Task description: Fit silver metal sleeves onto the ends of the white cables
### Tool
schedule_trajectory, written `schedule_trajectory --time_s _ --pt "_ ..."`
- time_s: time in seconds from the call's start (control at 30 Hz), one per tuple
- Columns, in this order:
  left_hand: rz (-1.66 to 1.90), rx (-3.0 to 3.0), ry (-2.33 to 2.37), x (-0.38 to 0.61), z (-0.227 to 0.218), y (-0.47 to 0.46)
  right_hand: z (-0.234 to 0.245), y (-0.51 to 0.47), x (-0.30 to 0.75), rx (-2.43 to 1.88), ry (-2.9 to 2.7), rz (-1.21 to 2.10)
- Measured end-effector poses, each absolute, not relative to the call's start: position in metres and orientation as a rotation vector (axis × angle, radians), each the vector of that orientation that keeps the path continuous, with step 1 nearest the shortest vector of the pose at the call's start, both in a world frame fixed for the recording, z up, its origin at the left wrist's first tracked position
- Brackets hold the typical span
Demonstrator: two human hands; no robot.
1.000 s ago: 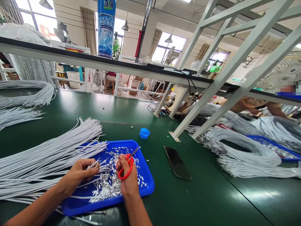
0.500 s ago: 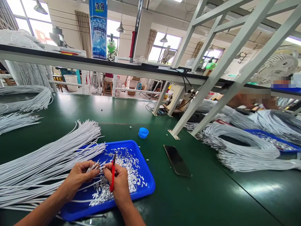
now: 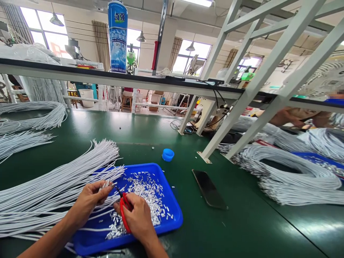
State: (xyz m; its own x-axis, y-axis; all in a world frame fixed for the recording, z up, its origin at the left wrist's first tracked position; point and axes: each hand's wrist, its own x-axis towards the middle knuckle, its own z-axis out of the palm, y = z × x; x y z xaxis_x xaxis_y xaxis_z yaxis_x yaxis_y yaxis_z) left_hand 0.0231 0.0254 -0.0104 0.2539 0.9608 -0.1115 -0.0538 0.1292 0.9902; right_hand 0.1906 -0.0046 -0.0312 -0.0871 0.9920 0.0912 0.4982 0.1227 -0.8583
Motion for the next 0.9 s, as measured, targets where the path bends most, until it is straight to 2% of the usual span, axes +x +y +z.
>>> schedule_trajectory --time_s 0.43,0.67,0.83,0.9 --pt "1.209 1.654 1.258 0.025 -0.014 0.023 -0.037 -0.004 0.192 -1.456 -1.735 0.841" --pt "0.762 0.977 0.798 0.019 -0.009 0.025 -0.034 -0.005 0.186 -1.390 -1.848 0.659" --pt "0.797 0.938 0.851 0.021 -0.012 0.026 -0.030 0.002 0.200 -1.380 -1.885 0.599" --pt "0.808 0.964 0.903 0.023 -0.015 0.025 -0.029 0.005 0.205 -1.418 -1.770 0.694"
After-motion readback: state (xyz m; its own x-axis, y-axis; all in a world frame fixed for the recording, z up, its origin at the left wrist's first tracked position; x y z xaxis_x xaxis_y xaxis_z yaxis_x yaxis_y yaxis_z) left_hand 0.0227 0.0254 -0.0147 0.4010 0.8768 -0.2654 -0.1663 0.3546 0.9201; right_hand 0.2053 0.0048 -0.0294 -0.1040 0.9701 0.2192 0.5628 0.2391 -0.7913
